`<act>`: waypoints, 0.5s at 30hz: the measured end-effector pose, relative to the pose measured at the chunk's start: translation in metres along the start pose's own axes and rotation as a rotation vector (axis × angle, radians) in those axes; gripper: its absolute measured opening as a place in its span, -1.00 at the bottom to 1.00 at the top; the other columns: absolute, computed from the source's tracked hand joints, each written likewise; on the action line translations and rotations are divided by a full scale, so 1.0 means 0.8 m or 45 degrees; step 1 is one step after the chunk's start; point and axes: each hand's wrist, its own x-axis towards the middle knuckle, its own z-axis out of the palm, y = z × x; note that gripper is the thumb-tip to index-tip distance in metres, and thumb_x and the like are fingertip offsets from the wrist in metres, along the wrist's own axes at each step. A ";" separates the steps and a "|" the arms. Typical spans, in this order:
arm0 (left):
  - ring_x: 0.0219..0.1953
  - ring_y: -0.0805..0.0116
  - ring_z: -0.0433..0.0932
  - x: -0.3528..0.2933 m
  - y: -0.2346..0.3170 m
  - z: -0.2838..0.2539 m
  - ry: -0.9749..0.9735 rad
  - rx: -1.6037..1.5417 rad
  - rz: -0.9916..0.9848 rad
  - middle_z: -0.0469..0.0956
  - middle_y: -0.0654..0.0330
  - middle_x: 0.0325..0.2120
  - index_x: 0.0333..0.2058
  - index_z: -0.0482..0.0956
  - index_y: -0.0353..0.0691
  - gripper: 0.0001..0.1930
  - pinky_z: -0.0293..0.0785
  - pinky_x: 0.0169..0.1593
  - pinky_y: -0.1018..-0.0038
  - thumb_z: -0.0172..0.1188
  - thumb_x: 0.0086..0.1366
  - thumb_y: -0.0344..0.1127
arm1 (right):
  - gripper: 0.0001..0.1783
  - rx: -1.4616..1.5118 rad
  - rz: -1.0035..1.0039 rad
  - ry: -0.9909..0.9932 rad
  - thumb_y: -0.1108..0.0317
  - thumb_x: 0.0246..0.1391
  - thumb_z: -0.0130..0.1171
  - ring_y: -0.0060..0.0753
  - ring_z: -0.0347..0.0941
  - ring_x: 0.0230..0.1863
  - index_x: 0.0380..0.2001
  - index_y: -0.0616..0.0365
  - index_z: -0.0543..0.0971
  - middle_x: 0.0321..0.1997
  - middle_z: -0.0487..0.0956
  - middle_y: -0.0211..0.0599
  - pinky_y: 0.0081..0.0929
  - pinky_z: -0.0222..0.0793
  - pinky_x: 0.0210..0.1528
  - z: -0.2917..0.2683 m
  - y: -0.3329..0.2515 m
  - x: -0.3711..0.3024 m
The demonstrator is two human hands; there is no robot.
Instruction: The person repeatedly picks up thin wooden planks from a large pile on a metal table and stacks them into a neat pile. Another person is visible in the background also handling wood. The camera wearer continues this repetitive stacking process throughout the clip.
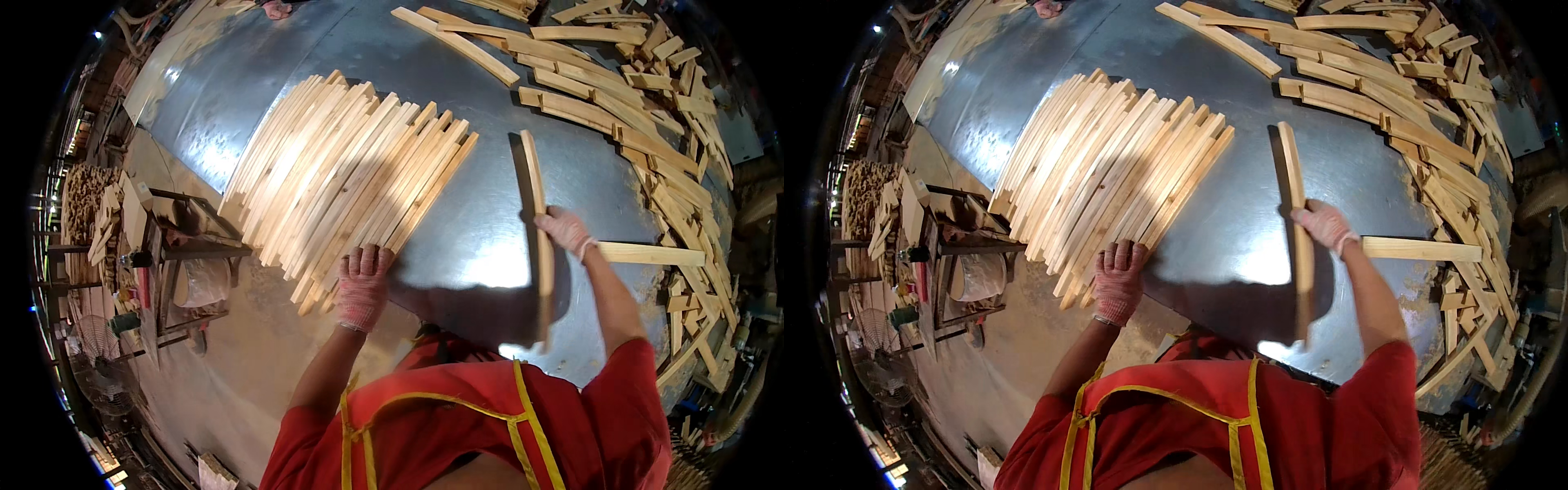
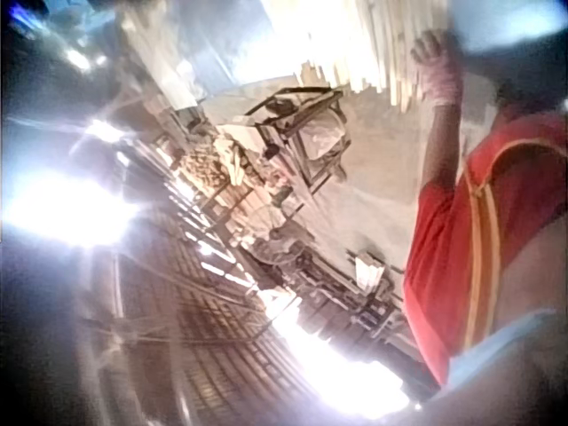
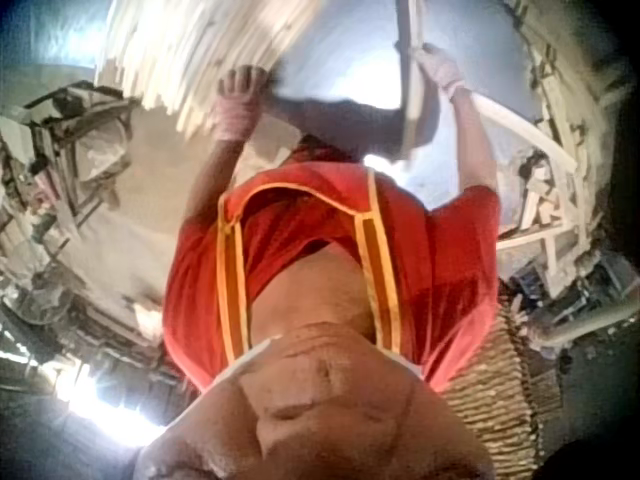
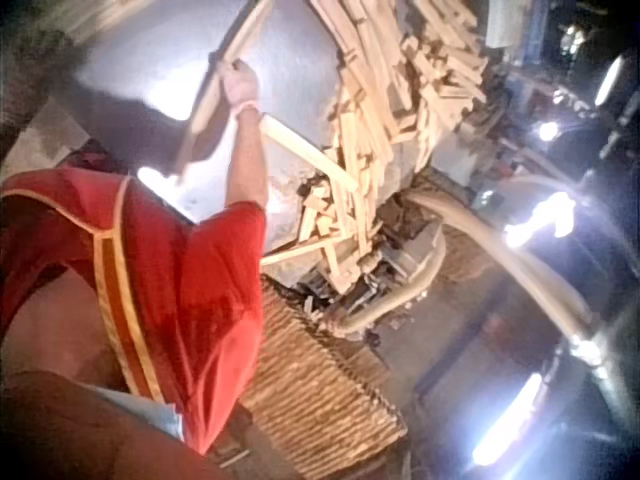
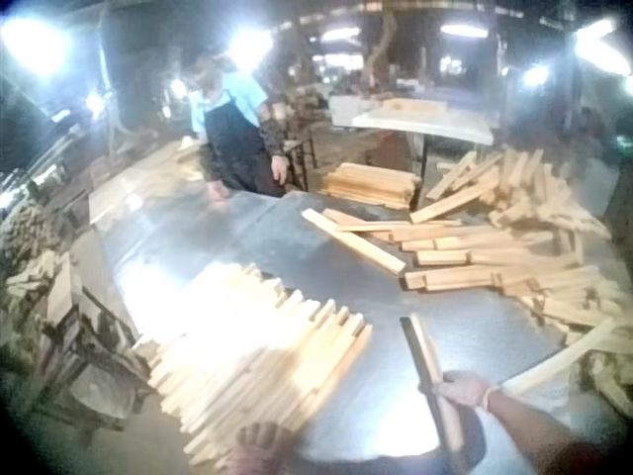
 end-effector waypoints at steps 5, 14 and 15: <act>0.22 0.06 0.43 -0.012 -0.015 0.023 0.013 -0.042 0.018 0.46 0.19 0.17 0.12 0.55 -0.03 -0.48 0.36 0.25 0.05 0.26 0.11 -0.35 | -0.32 0.418 0.044 -0.083 -0.19 0.28 0.05 0.14 0.66 -0.13 -0.09 0.32 0.66 -0.19 0.72 0.10 -0.11 0.49 0.01 0.155 -0.090 -0.020; -0.17 -0.06 0.62 -0.022 -0.042 -0.041 -0.228 -0.594 -0.101 0.65 0.01 -0.11 0.31 0.50 -0.05 -0.45 0.59 -0.03 0.09 0.15 0.32 -0.37 | -0.37 0.381 -0.005 -0.066 -0.07 0.32 0.03 0.17 0.59 0.19 0.14 0.28 0.62 0.08 0.69 0.19 -0.15 0.42 0.25 0.257 -0.168 -0.004; -0.26 -0.06 0.63 -0.028 -0.062 -0.038 -0.189 -0.562 -0.168 0.66 0.01 -0.18 0.31 0.51 -0.03 -0.46 0.61 -0.14 0.12 0.17 0.34 -0.37 | -0.36 0.264 -0.098 -0.089 -0.07 0.31 0.05 0.15 0.59 0.19 0.16 0.26 0.61 0.09 0.68 0.18 -0.18 0.43 0.26 0.258 -0.209 -0.017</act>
